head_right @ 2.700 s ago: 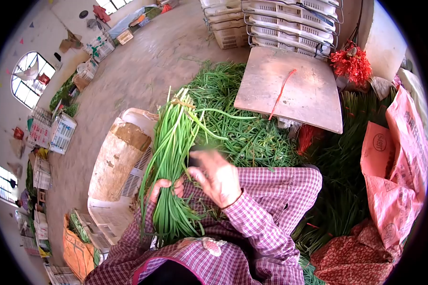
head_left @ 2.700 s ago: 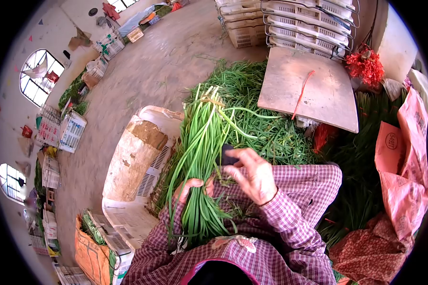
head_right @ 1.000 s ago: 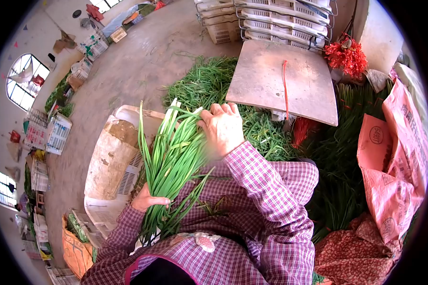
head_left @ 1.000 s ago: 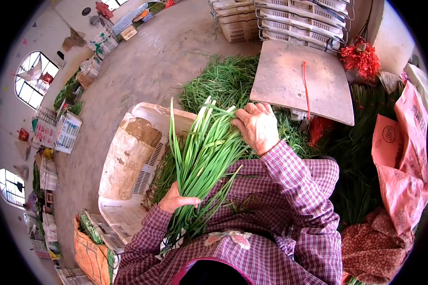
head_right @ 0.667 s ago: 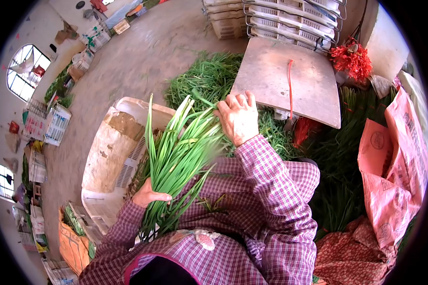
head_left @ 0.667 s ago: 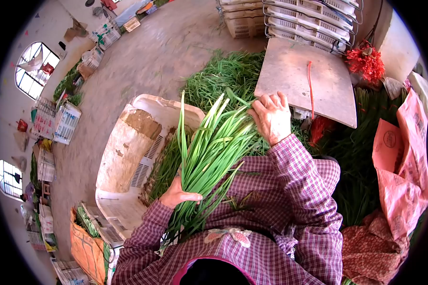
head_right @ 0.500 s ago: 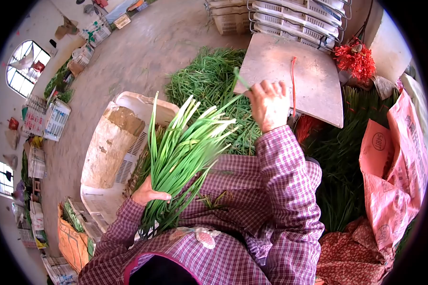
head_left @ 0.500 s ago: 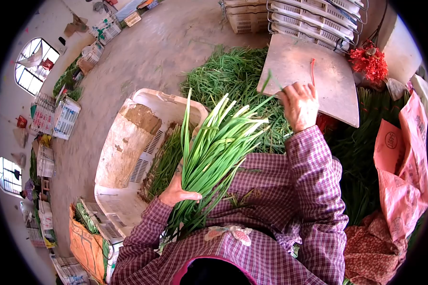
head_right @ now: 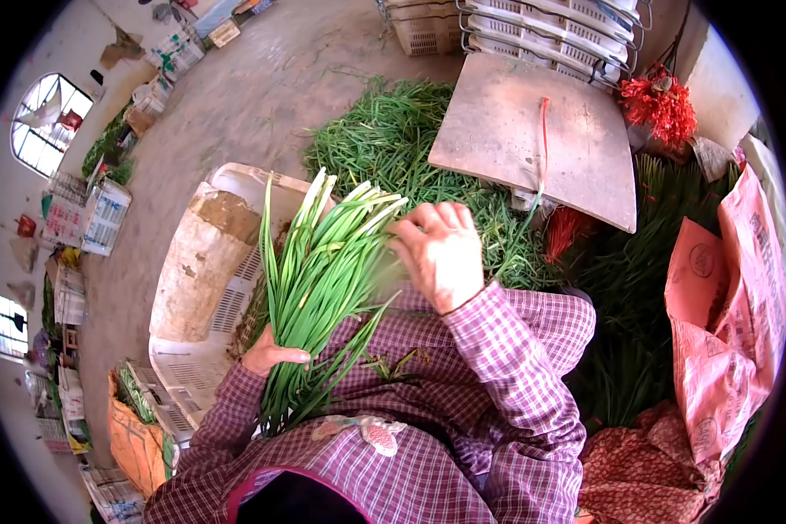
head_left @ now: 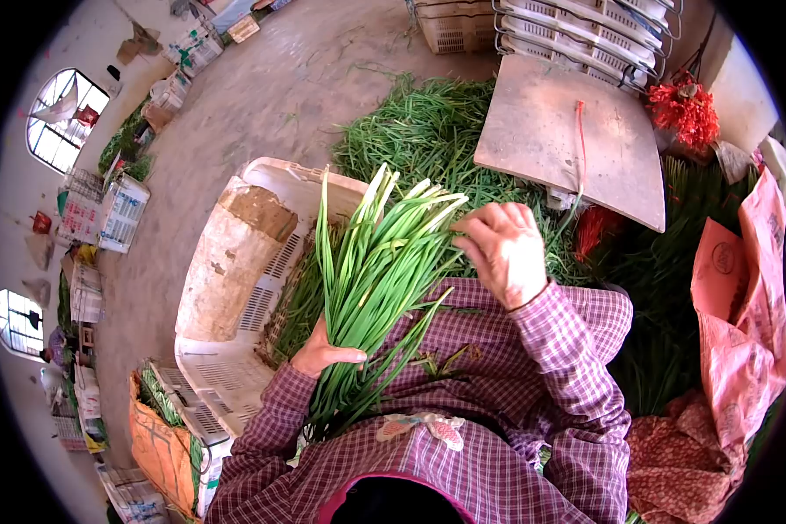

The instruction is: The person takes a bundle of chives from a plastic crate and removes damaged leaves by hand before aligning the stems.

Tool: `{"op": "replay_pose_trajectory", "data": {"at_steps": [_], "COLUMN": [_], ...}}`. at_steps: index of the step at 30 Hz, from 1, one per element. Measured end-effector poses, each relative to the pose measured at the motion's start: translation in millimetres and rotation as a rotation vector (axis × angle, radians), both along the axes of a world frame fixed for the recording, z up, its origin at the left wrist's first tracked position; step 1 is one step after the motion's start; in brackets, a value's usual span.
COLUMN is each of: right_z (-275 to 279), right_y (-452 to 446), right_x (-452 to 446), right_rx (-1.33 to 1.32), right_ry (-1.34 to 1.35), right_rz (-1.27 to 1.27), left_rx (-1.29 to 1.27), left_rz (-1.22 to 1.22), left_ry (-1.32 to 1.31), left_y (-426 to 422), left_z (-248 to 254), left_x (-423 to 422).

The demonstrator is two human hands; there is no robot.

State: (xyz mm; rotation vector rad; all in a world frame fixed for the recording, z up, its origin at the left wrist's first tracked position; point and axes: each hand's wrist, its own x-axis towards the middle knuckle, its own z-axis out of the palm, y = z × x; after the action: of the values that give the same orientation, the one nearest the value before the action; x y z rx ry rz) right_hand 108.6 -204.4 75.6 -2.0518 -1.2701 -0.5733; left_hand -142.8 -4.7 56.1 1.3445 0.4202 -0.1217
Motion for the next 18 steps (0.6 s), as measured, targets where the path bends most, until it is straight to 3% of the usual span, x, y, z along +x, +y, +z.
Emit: {"op": "replay_pose_trajectory", "data": {"at_steps": [8,10,18], "right_z": [9.7,11.5,1.8], "right_y": [25.1,24.6,22.3], "right_x": [-27.0,-27.9,-30.6], "right_rx": [0.061,0.059,0.031], "right_ry": [0.106,0.111,0.079], "right_rz": [0.083,0.078,0.022], "left_rx": [0.05,0.136,0.033], "left_rz": [0.01,0.024,0.03], "left_ry": [0.056,-0.03,-0.038], "left_y": [-4.3,-7.2,0.0], "left_z": [2.9,4.3,-9.7], "left_x": [-0.1,1.8,-4.1]}}
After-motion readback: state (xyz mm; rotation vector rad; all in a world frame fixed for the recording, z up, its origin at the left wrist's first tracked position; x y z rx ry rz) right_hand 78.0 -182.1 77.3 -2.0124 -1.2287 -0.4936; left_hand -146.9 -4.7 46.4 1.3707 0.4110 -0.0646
